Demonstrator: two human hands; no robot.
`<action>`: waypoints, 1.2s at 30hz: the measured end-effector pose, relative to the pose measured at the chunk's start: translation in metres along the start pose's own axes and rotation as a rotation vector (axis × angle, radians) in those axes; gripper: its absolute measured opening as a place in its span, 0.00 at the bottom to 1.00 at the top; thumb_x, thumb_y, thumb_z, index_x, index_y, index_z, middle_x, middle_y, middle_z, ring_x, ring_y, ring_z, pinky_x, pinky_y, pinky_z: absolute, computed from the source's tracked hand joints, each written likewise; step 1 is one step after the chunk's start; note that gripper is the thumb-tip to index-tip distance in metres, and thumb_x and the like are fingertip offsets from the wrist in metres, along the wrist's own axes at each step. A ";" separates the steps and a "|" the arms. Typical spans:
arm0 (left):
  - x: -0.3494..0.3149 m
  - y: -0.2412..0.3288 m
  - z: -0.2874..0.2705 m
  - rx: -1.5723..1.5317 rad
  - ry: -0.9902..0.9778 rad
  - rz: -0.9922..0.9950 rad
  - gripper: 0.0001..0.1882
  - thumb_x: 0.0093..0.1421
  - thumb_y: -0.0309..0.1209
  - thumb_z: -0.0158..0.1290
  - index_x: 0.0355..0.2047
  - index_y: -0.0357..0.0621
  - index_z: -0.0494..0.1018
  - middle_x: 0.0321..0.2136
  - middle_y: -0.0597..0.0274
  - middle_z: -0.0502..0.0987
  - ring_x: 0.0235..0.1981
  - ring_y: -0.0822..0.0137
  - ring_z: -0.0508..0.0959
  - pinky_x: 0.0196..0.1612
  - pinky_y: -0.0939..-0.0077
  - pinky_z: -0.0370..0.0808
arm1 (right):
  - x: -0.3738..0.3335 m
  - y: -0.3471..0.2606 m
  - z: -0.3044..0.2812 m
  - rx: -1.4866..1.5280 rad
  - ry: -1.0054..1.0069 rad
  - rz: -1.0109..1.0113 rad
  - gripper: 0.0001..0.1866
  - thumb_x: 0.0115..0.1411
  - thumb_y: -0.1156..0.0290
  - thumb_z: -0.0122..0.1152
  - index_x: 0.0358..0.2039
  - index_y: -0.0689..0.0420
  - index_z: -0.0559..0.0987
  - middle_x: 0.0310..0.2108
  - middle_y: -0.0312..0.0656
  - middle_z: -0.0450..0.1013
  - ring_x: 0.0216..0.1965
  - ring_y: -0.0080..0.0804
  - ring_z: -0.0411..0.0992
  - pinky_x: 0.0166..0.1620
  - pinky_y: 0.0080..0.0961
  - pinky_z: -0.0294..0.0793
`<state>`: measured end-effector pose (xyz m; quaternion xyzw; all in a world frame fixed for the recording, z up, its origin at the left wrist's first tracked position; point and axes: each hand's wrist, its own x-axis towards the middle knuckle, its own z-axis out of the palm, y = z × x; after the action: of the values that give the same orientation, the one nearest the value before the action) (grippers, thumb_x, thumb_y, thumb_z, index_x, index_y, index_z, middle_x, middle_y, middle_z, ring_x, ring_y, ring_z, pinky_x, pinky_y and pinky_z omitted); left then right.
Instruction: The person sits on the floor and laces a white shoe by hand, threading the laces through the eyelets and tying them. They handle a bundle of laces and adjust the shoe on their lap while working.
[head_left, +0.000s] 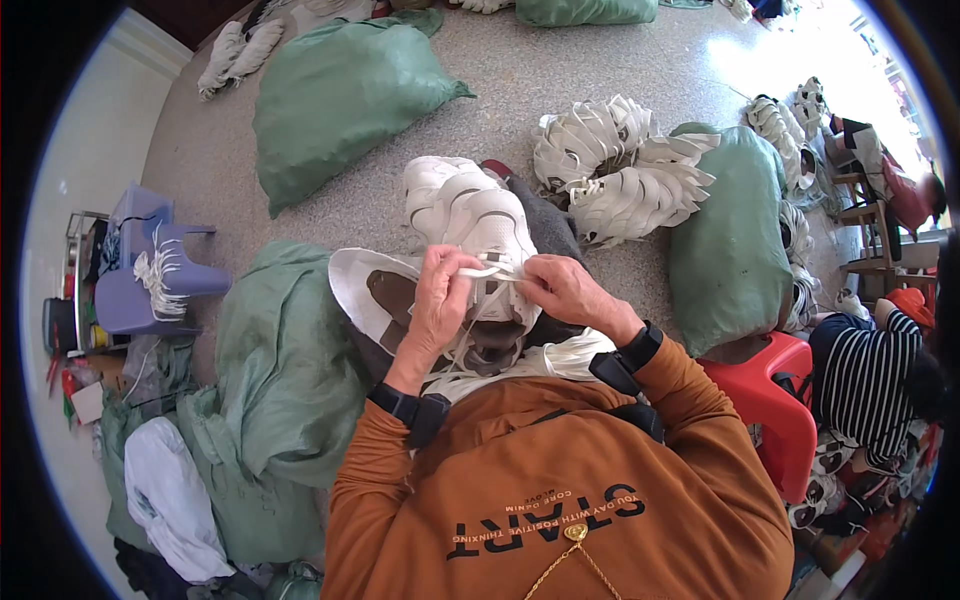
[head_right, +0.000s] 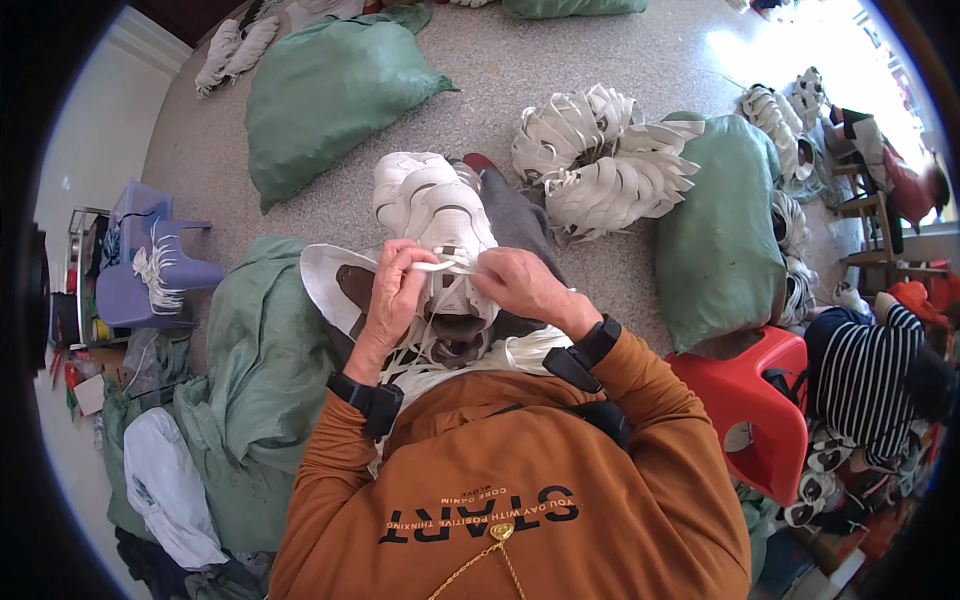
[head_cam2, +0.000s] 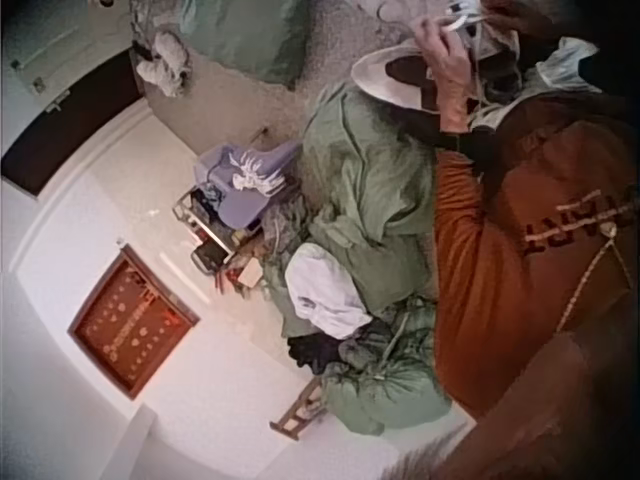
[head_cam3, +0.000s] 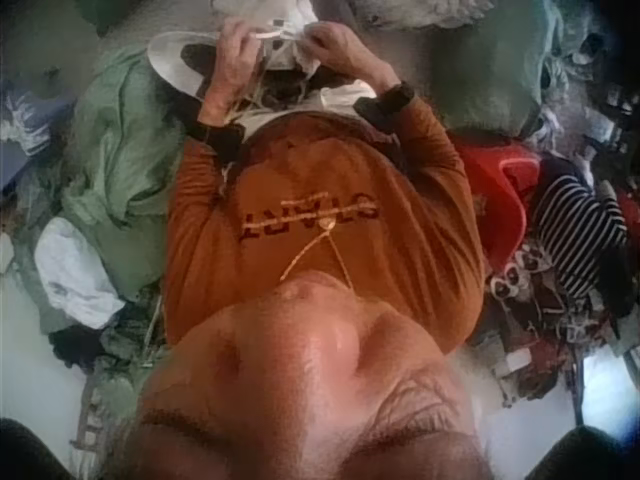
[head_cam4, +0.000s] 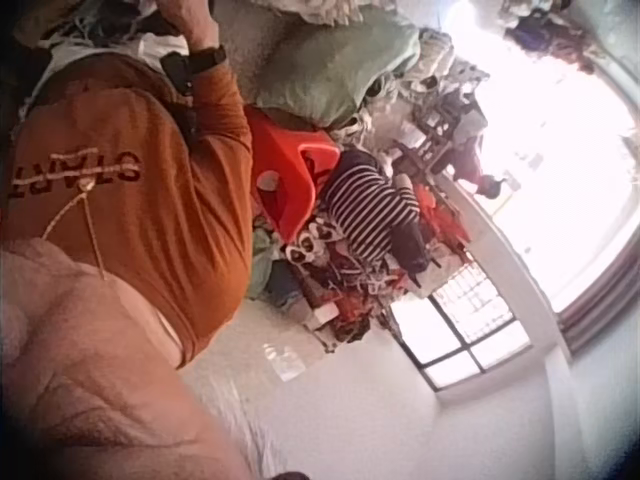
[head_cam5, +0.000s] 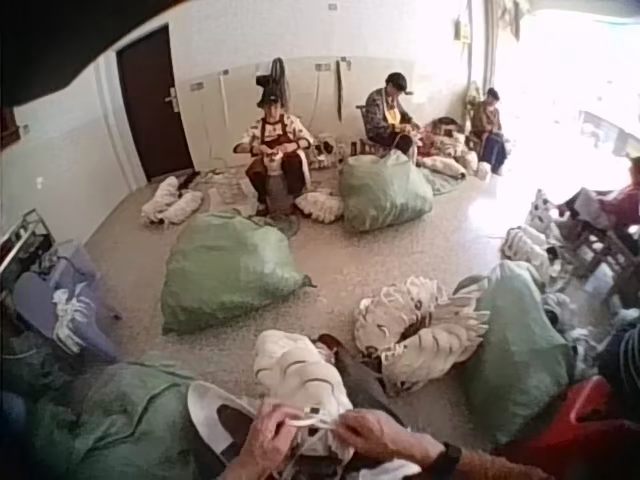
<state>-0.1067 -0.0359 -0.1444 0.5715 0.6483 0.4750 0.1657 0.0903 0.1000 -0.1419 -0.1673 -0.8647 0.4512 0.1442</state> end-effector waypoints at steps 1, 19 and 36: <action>0.001 0.004 -0.004 -0.035 -0.078 -0.092 0.07 0.57 0.21 0.54 0.37 0.38 0.72 0.40 0.56 0.68 0.34 0.59 0.76 0.39 0.69 0.74 | 0.000 0.001 0.000 0.001 -0.003 -0.001 0.12 0.60 0.67 0.60 0.26 0.63 0.72 0.25 0.54 0.69 0.30 0.58 0.69 0.34 0.47 0.68; -0.001 0.018 -0.005 0.031 -0.125 -0.254 0.15 0.54 0.21 0.58 0.42 0.43 0.72 0.40 0.65 0.66 0.29 0.74 0.70 0.33 0.79 0.71 | -0.067 0.010 -0.030 0.154 -0.077 0.243 0.10 0.65 0.71 0.59 0.28 0.61 0.71 0.22 0.38 0.69 0.22 0.26 0.69 0.28 0.28 0.69; -0.012 0.041 0.013 0.448 -0.002 0.076 0.09 0.52 0.27 0.63 0.32 0.44 0.74 0.33 0.61 0.72 0.37 0.58 0.73 0.45 0.62 0.69 | -0.011 0.001 -0.040 0.268 -0.081 0.149 0.08 0.63 0.71 0.59 0.30 0.61 0.76 0.21 0.35 0.71 0.24 0.20 0.68 0.28 0.24 0.68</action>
<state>-0.0696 -0.0450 -0.1220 0.6186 0.7154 0.3245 0.0173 0.1160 0.1252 -0.1213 -0.1919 -0.7870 0.5784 0.0965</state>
